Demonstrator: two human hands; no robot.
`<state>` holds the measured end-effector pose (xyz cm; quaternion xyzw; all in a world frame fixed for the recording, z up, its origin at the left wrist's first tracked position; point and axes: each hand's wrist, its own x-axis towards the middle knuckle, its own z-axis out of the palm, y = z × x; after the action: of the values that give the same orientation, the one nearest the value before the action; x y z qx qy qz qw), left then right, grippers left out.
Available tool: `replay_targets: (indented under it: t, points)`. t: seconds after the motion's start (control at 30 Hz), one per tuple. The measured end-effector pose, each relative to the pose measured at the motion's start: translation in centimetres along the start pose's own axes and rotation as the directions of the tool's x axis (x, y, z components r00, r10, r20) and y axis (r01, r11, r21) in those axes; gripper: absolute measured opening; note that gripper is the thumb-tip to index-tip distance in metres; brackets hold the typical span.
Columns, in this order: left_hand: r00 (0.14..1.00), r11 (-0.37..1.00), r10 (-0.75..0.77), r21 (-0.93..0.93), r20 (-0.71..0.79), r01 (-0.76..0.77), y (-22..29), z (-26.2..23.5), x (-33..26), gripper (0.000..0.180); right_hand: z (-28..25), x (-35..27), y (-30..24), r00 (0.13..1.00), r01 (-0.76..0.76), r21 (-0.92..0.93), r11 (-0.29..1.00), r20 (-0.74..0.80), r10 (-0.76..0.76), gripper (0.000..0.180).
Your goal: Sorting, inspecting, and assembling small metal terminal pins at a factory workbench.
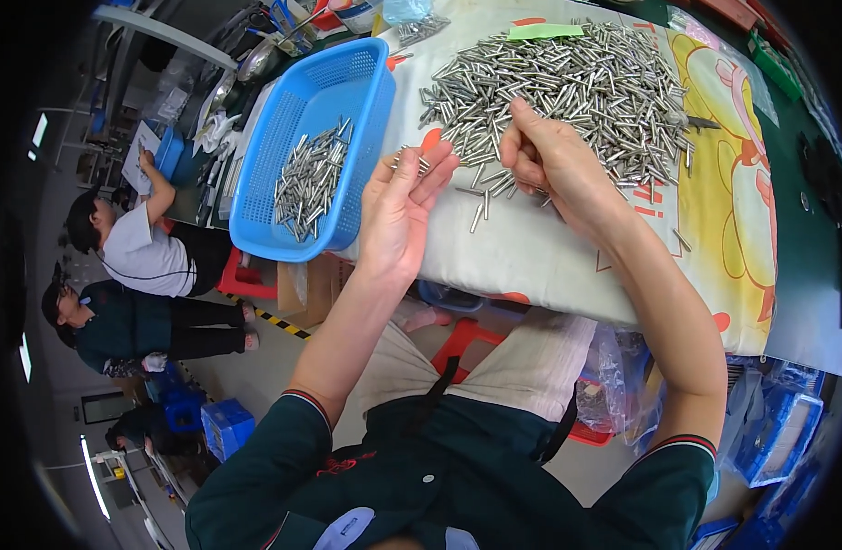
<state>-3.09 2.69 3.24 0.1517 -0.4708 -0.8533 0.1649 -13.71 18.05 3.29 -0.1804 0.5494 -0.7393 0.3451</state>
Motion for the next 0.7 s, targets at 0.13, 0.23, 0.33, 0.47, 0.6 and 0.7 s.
replay_targets:
  t: [0.13,0.23,0.33,0.47,0.6,0.7]
  points:
    - [0.922,0.916,0.265,0.225,0.283,-0.332,3.5,0.3,-2.5,0.017,0.5,-0.2,-0.4,0.999,0.042,-0.132,0.990,-0.007,-0.043,0.053]
    - [0.590,0.173,0.604,0.635,0.535,-0.753,7.2,-0.7,-3.1,0.007,0.4,0.0,0.2,0.997,0.070,-0.287,0.955,0.004,-0.072,0.049]
    - [0.743,-0.058,0.480,0.862,0.466,-0.503,10.4,-2.4,-2.0,0.005,0.6,-0.6,-0.1,0.982,0.179,-0.602,0.778,0.062,-0.178,0.038]
    - [0.828,-0.385,0.334,0.867,0.451,-0.316,13.2,-7.4,1.0,0.011,0.8,-0.8,0.2,0.832,0.512,-0.824,0.244,0.405,-0.379,0.009]
    - [0.865,-0.415,0.358,0.890,0.351,-0.189,13.3,-9.0,2.0,0.021,0.8,-0.9,0.5,0.798,0.551,-0.833,0.060,0.504,-0.330,0.009]
    - [0.625,-0.540,0.505,0.783,0.595,-0.309,12.4,-7.4,1.3,0.019,0.6,-1.0,0.6,0.770,0.579,-0.814,0.039,0.530,-0.355,0.009]
